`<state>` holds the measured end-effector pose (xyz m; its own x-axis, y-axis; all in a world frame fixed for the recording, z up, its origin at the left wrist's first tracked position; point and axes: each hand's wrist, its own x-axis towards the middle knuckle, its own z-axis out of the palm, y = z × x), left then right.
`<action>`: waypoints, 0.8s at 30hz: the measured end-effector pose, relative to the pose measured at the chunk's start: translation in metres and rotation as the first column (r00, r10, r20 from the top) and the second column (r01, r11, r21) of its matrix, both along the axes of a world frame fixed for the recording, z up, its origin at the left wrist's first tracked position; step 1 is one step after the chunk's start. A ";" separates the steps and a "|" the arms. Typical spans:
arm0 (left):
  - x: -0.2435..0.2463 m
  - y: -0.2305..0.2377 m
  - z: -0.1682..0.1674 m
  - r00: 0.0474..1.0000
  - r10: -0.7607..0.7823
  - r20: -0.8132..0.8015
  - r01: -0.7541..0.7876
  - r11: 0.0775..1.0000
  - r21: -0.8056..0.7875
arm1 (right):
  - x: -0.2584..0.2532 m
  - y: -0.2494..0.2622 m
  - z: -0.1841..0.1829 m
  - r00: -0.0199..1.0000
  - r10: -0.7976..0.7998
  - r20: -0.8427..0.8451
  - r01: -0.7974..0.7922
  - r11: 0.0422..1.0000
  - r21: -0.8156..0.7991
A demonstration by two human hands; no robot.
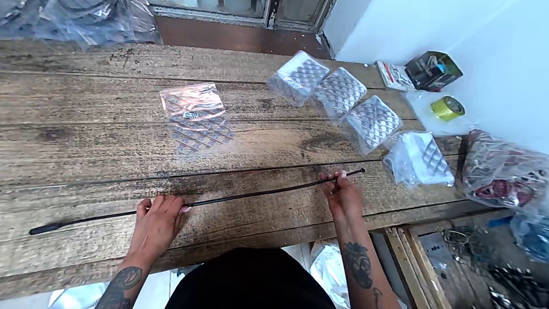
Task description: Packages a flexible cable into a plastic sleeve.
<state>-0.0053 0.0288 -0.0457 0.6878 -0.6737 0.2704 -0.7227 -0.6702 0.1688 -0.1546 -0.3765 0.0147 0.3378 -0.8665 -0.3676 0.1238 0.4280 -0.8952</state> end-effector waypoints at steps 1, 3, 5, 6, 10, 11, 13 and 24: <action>0.000 0.003 -0.002 1.000 0.002 -0.004 -0.002 1.000 0.009 | -0.001 -0.002 -0.002 1.000 -0.017 -0.004 0.017 1.000 0.007; 0.000 0.005 -0.006 1.000 0.007 -0.014 -0.007 1.000 0.014 | -0.002 -0.003 -0.004 1.000 -0.015 -0.015 0.015 1.000 0.007; -0.001 0.007 -0.006 0.999 0.015 -0.047 -0.014 1.000 0.020 | -0.004 -0.001 -0.008 0.999 -0.028 -0.037 0.030 0.999 0.030; -0.001 0.008 -0.008 0.998 0.018 -0.054 -0.017 1.000 0.024 | -0.003 0.001 -0.010 0.998 -0.045 -0.051 0.047 0.999 0.028; 0.003 0.014 -0.019 0.999 -0.001 -0.046 0.004 0.999 0.051 | -0.004 0.003 -0.015 0.990 -0.106 -0.095 0.102 0.994 -0.047; 0.002 0.014 -0.022 0.999 -0.001 -0.052 0.004 0.998 0.064 | -0.006 0.002 -0.017 0.989 -0.116 -0.098 0.111 0.992 -0.053; -0.002 0.011 -0.026 0.995 0.014 -0.096 -0.006 0.996 0.089 | -0.014 -0.004 -0.027 0.991 -0.112 -0.071 0.109 0.993 -0.043; -0.073 -0.024 0.008 0.434 0.216 -0.875 -0.669 0.727 -0.152 | -0.022 0.026 -0.053 0.935 0.341 -0.095 -0.320 0.929 0.187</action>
